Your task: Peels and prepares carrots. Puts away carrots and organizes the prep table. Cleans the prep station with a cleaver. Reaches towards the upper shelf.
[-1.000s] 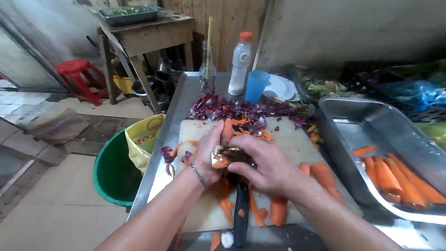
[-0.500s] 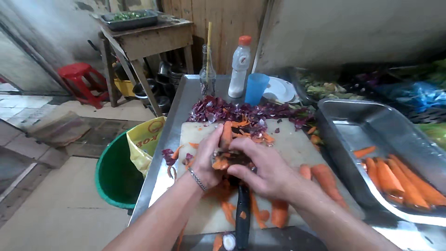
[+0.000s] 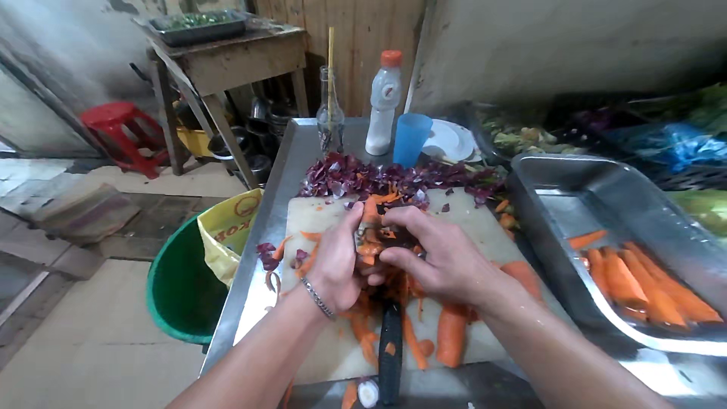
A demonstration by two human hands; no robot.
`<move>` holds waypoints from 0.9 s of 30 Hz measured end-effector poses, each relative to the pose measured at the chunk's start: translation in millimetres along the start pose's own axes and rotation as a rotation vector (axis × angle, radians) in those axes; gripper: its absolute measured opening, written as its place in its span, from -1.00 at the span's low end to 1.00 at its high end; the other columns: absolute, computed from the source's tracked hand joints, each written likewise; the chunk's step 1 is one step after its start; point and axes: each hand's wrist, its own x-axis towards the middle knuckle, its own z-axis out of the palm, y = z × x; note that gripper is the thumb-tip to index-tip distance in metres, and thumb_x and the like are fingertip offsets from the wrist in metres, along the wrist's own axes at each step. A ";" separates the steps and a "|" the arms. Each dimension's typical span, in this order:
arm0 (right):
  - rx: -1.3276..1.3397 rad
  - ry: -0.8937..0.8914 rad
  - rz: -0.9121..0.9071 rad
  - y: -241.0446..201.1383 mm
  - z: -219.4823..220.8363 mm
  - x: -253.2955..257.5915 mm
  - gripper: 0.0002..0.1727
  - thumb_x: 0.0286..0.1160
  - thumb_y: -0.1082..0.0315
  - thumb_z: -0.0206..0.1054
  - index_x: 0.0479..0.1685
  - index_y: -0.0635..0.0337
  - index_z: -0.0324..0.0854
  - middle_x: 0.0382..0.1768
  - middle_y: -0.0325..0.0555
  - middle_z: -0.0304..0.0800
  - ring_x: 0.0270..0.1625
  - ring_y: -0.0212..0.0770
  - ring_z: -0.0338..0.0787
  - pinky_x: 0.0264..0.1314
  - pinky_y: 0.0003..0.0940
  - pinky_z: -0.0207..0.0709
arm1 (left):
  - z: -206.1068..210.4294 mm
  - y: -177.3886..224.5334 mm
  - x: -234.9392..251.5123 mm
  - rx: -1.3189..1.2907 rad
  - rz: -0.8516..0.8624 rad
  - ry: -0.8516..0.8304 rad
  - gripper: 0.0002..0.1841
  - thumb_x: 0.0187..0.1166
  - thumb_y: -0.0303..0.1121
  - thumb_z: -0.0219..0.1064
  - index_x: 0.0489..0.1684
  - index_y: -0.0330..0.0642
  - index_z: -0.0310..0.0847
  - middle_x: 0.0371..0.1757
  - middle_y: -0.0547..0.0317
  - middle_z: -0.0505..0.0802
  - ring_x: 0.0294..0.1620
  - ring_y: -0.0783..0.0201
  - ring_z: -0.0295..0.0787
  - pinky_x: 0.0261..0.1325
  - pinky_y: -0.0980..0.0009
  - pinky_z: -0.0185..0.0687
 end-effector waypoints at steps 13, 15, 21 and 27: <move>0.006 -0.011 0.471 44.9 -23.1 7.0 -0.58 0.80 0.02 0.15 0.36 0.12 0.52 -0.24 -0.02 0.79 -0.28 -0.02 0.82 -0.21 0.10 0.69 | -2.2 -8.8 4.1 0.167 0.026 -0.229 -0.36 0.85 0.21 -0.37 -0.11 -0.11 0.50 -0.58 0.21 0.57 -0.73 0.40 0.46 -0.67 0.52 0.49; 0.039 0.014 0.525 42.2 -26.4 6.9 -0.60 0.81 0.02 0.12 0.33 0.09 0.51 -0.32 -0.10 0.73 -0.38 -0.14 0.74 -0.31 -0.03 0.65 | -3.7 -6.6 6.4 0.134 0.048 -0.181 -0.33 0.79 0.31 -0.33 -0.12 -0.07 0.49 -0.55 0.22 0.58 -0.73 0.41 0.46 -0.68 0.53 0.50; 0.042 -0.042 0.227 -15.8 -1.4 1.9 -0.50 0.70 -0.16 0.14 0.30 0.02 0.58 -0.15 -0.24 0.80 -0.22 -0.25 0.84 -0.29 -0.11 0.76 | -18.1 -5.1 13.2 0.108 0.161 0.016 -0.37 0.71 0.39 -0.12 0.03 0.09 0.67 -0.41 0.29 0.75 -0.54 0.43 0.64 -0.50 0.48 0.60; -0.020 -0.033 0.037 -29.6 15.1 -0.9 -0.54 0.71 -0.15 0.14 0.31 -0.06 0.59 -0.11 -0.30 0.77 -0.35 -0.33 0.80 -0.51 -0.27 0.68 | -24.0 -12.6 16.0 0.012 0.204 -0.001 -0.40 0.71 0.37 -0.09 0.04 0.11 0.68 -0.53 0.33 0.70 -0.64 0.51 0.59 -0.62 0.56 0.51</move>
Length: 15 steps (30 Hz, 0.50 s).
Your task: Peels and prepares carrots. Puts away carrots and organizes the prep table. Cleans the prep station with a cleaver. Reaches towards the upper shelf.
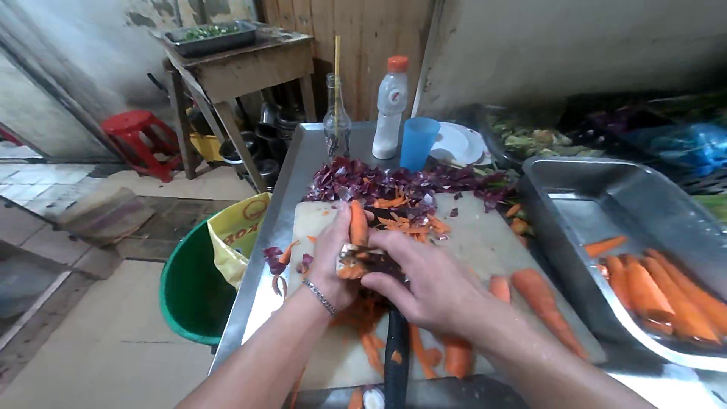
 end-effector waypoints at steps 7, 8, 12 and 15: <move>0.017 0.035 -0.045 10.4 -4.8 0.4 -0.50 0.71 -0.18 0.14 0.25 0.00 0.64 -0.13 -0.27 0.78 -0.28 -0.30 0.82 -0.45 -0.26 0.68 | 6.7 3.0 -2.8 -0.020 -0.023 -0.015 -0.42 0.74 0.33 -0.10 0.02 0.12 0.70 -0.46 0.32 0.73 -0.56 0.49 0.66 -0.53 0.54 0.59; 0.017 0.035 -0.044 11.3 -5.4 0.9 -0.50 0.70 -0.19 0.14 0.25 -0.02 0.65 -0.13 -0.28 0.78 -0.28 -0.32 0.82 -0.45 -0.27 0.68 | 7.6 4.5 -3.2 -0.017 -0.030 -0.013 -0.42 0.75 0.32 -0.10 0.04 0.12 0.71 -0.43 0.31 0.75 -0.53 0.47 0.67 -0.51 0.53 0.61; 0.020 0.020 0.067 29.0 -14.5 4.8 -0.53 0.71 -0.07 0.21 0.33 0.07 0.60 -0.02 -0.16 0.82 -0.12 -0.19 0.86 -0.19 -0.07 0.77 | 19.7 9.1 -10.7 0.021 -0.121 -0.029 -0.37 0.77 0.33 -0.20 -0.20 0.02 0.59 -0.59 0.28 0.60 -0.73 0.44 0.46 -0.69 0.54 0.44; 0.036 0.082 0.167 47.2 -22.5 1.8 -0.56 0.71 -0.03 0.22 0.31 0.09 0.56 -0.12 -0.17 0.80 -0.16 -0.22 0.83 -0.16 -0.11 0.75 | 24.5 8.4 -11.4 0.058 -0.149 -0.135 -0.28 0.79 0.32 -0.35 -0.33 -0.10 0.48 -0.64 0.24 0.52 -0.78 0.41 0.40 -0.70 0.53 0.47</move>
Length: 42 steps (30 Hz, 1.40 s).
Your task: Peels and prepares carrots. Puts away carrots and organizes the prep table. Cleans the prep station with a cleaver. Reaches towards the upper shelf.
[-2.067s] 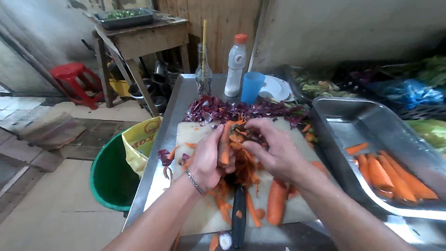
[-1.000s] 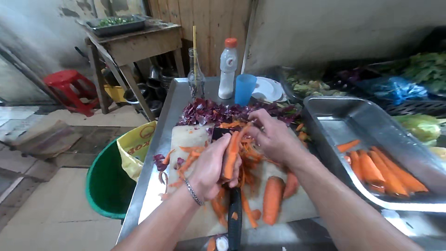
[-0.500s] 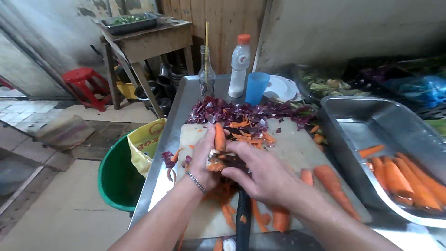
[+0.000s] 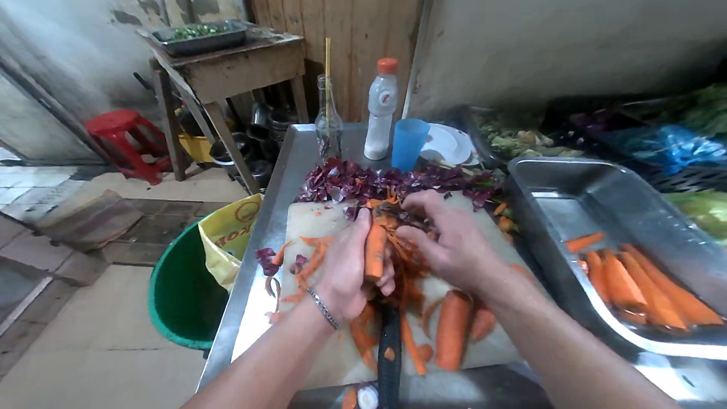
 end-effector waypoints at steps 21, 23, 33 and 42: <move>0.004 -0.038 -0.149 -3.3 6.2 -0.4 -0.53 0.71 -0.10 0.19 0.35 0.01 0.60 0.14 -0.23 0.84 0.06 -0.29 0.86 -0.07 -0.17 0.77 | -2.0 2.9 0.4 -0.050 -0.001 0.083 -0.40 0.77 0.32 -0.18 -0.10 0.01 0.58 -0.60 0.23 0.58 -0.79 0.44 0.37 -0.76 0.57 0.38; -0.014 -0.044 -0.128 -1.3 5.0 0.6 -0.53 0.71 -0.13 0.17 0.33 -0.02 0.60 0.16 -0.25 0.85 0.05 -0.28 0.87 -0.08 -0.16 0.77 | -1.5 2.8 2.3 -0.048 -0.006 0.090 -0.39 0.78 0.30 -0.18 -0.15 -0.04 0.55 -0.60 0.21 0.57 -0.79 0.41 0.37 -0.75 0.55 0.39; 0.060 -0.007 0.084 3.6 -11.0 4.3 -0.60 0.74 0.01 0.15 0.27 0.09 0.56 -0.17 -0.19 0.80 -0.20 -0.28 0.83 -0.20 -0.15 0.75 | -5.6 -9.5 7.2 0.118 0.083 -0.001 -0.41 0.88 0.14 -0.30 -0.01 -0.13 0.54 -0.51 0.11 0.63 -0.71 0.31 0.51 -0.62 0.43 0.59; -0.013 -0.056 0.282 22.8 -15.8 8.7 -0.58 0.81 -0.02 0.10 0.35 0.07 0.52 -0.27 -0.08 0.76 -0.30 -0.07 0.80 -0.24 0.08 0.68 | -9.1 -8.0 6.0 0.197 0.120 -0.055 -0.42 0.88 0.13 -0.24 0.43 -0.02 0.57 -0.47 0.09 0.63 -0.71 0.31 0.51 -0.65 0.43 0.58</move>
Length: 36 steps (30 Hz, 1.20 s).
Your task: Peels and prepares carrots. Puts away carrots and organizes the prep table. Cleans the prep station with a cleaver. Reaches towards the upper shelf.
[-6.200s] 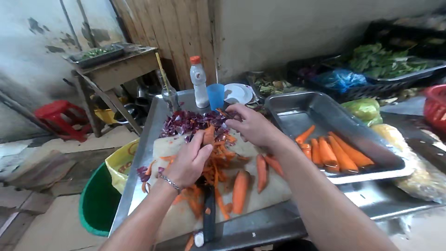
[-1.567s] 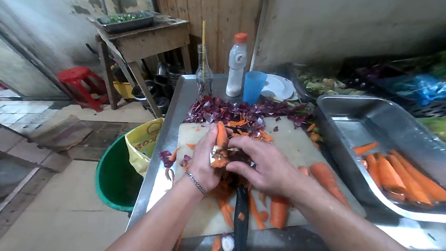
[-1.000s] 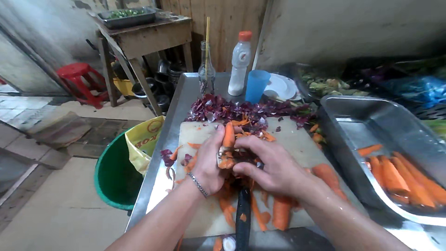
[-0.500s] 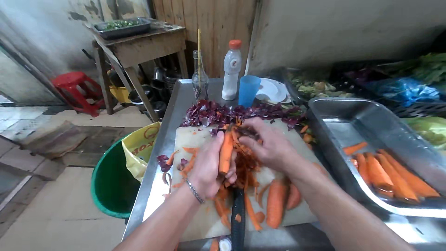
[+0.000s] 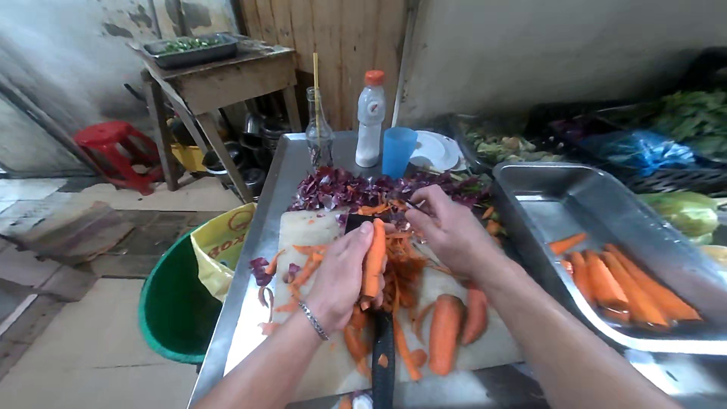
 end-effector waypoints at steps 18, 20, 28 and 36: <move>-0.012 0.009 -0.439 -50.4 38.5 -27.9 -0.53 0.74 -0.15 0.11 0.29 -0.02 0.59 -0.11 -0.26 0.78 -0.27 -0.29 0.83 -0.41 -0.22 0.72 | -7.9 1.8 0.4 -0.202 0.036 0.229 -0.40 0.77 0.31 -0.13 0.19 0.13 0.71 -0.30 0.25 0.82 -0.43 0.41 0.73 -0.42 0.46 0.67; -0.008 0.026 -0.429 -45.6 34.8 -24.9 -0.53 0.73 -0.13 0.14 0.30 0.02 0.59 -0.06 -0.23 0.82 -0.22 -0.27 0.86 -0.34 -0.18 0.74 | -0.6 6.6 -1.6 -0.216 -0.008 0.241 -0.41 0.77 0.30 -0.15 0.13 0.13 0.71 -0.29 0.25 0.81 -0.45 0.41 0.71 -0.45 0.47 0.64; -0.010 0.007 -0.215 -18.6 18.1 -5.5 -0.54 0.77 -0.04 0.15 0.36 0.09 0.54 -0.08 -0.09 0.83 -0.11 -0.08 0.87 -0.11 0.07 0.75 | 4.0 7.1 -3.4 -0.163 -0.070 0.057 -0.31 0.83 0.26 -0.33 -0.27 -0.15 0.50 -0.63 0.19 0.56 -0.77 0.39 0.44 -0.67 0.51 0.52; 0.021 0.003 -0.195 -30.7 16.0 -13.2 -0.53 0.75 -0.09 0.09 0.31 0.06 0.56 -0.17 -0.19 0.80 -0.21 -0.22 0.84 -0.24 -0.06 0.75 | -2.7 1.5 2.8 -0.037 0.033 0.225 -0.50 0.87 0.13 -0.13 0.15 -0.03 0.61 -0.40 0.15 0.70 -0.64 0.35 0.55 -0.60 0.46 0.56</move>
